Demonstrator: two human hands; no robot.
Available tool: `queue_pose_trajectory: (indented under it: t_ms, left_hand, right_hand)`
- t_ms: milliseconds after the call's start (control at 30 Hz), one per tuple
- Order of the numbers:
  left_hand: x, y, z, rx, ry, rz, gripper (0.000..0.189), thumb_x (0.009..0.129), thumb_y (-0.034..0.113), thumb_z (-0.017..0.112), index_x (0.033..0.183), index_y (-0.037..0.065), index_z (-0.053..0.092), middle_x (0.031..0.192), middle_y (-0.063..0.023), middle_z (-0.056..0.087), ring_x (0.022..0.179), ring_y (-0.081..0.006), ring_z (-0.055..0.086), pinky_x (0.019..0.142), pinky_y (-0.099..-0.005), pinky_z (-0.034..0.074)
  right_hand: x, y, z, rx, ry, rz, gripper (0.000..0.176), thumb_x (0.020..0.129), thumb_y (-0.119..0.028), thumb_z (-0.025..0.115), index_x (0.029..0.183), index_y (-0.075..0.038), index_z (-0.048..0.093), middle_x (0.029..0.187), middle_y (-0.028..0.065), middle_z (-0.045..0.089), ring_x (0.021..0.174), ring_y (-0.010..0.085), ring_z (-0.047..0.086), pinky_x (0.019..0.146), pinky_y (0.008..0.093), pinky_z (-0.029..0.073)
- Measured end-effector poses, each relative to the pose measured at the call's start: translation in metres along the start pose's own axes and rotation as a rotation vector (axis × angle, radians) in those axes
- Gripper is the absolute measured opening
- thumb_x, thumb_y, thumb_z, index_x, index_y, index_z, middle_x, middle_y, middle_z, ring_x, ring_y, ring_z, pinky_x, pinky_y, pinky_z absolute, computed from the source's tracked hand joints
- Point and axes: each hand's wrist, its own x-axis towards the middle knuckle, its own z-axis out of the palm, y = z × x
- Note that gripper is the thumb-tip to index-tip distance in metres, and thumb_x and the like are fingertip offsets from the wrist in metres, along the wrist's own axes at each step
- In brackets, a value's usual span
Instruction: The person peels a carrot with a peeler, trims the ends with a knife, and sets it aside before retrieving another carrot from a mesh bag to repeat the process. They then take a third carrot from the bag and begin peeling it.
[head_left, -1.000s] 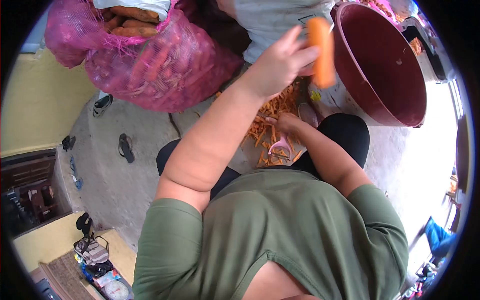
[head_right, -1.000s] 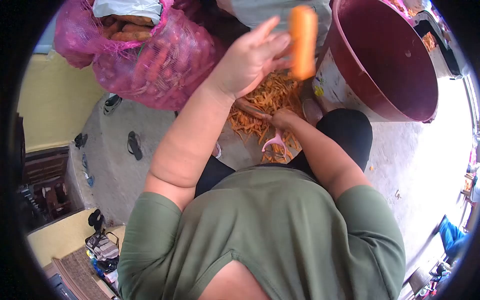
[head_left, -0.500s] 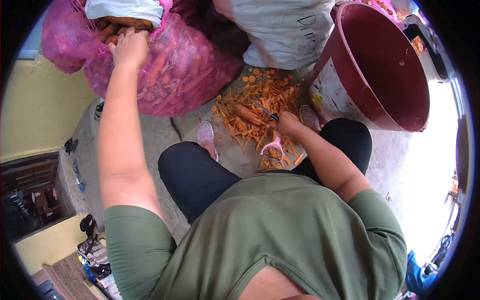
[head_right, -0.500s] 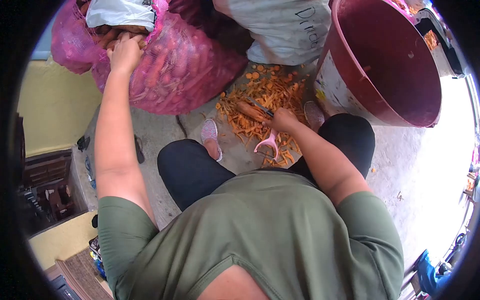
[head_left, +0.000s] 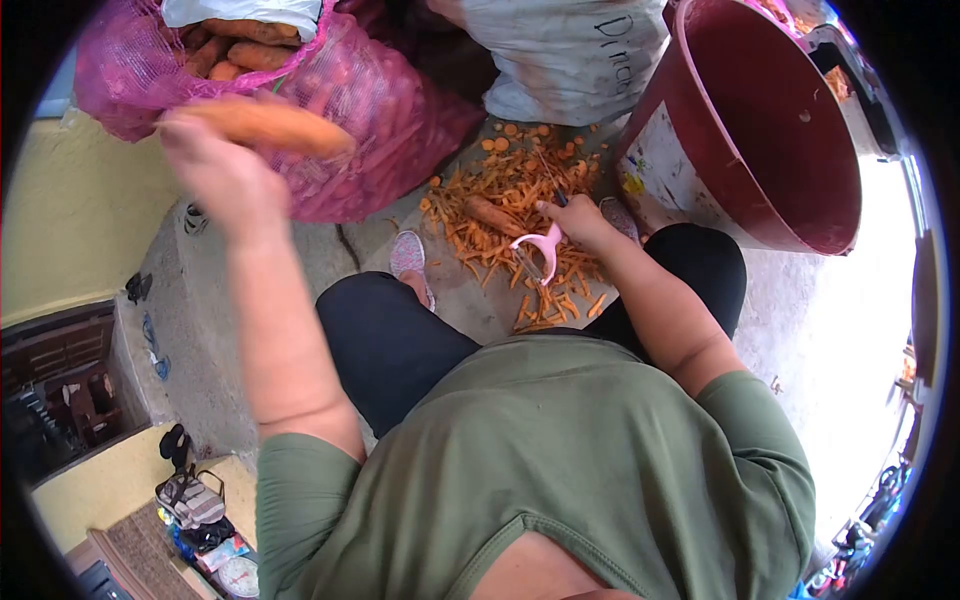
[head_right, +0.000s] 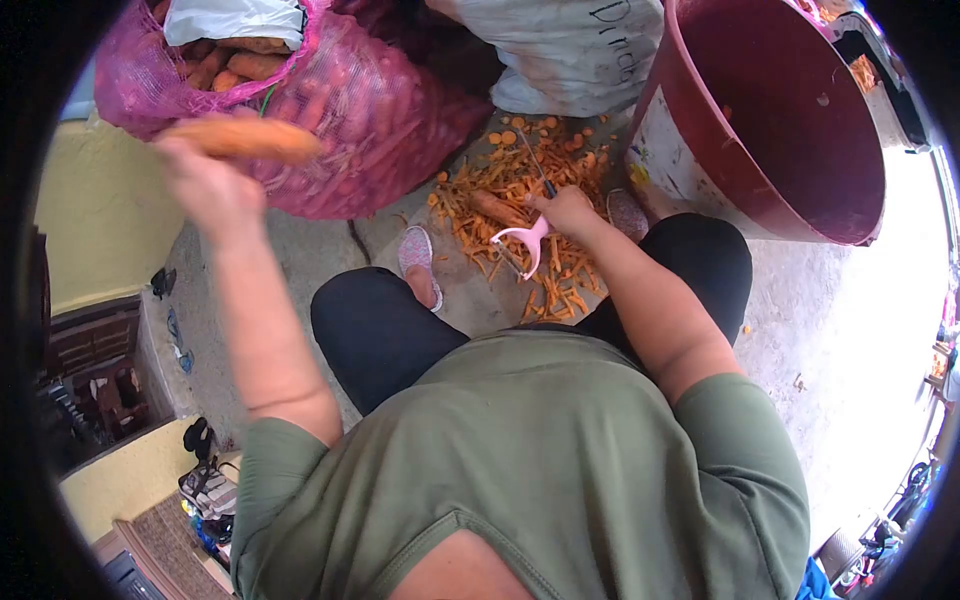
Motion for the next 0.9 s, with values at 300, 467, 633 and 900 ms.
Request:
queue_pose_trajectory:
  t_ms: [300,467,633,900]
  left_hand:
    - [-0.208,-0.145,-0.022,-0.267,-0.093,-1.692,0.04,0.088,0.037,0.032,0.097,0.001,0.046,0.08,-0.0141,0.054,0.065,-0.023,0.055,0.055,-0.036,0.048]
    - [-0.211,-0.136,-0.017,-0.356,-0.145,-1.714,0.033,0.088,0.033,0.036,0.101,0.005,0.048,0.082,-0.0103,0.056,0.068,-0.0211,0.056,0.057,-0.0337,0.049]
    - [-0.217,-0.128,-0.021,-0.256,-0.516,-1.652,0.035,0.087,0.035,0.038,0.101,0.004,0.046,0.078,-0.0111,0.054,0.065,-0.0212,0.056,0.051,-0.0353,0.048]
    - [-0.215,-0.141,-0.035,-0.44,-0.455,-1.699,0.039,0.087,0.038,0.037,0.099,0.002,0.046,0.077,-0.0104,0.053,0.066,-0.0214,0.055,0.053,-0.0361,0.048]
  right_hand:
    - [-0.009,-0.011,0.002,0.187,0.139,-0.134,0.052,0.068,-0.045,0.061,0.055,0.005,0.053,0.053,0.0139,0.055,0.054,0.0224,0.057,0.053,0.0333,0.044]
    - [-0.06,-0.058,0.008,-0.073,0.113,-0.171,0.048,0.066,-0.047,0.061,0.061,0.001,0.057,0.06,0.0169,0.057,0.063,0.0271,0.059,0.059,0.0362,0.045]
    - [-0.041,-0.058,-0.003,-0.175,0.392,-0.114,0.044,0.068,-0.044,0.061,0.067,0.0,0.059,0.068,0.0184,0.059,0.068,0.0289,0.06,0.063,0.0377,0.046]
    - [-0.059,-0.067,0.005,-0.098,0.236,-0.123,0.042,0.067,-0.045,0.061,0.071,-0.003,0.061,0.066,0.0168,0.059,0.067,0.0286,0.059,0.061,0.0361,0.045]
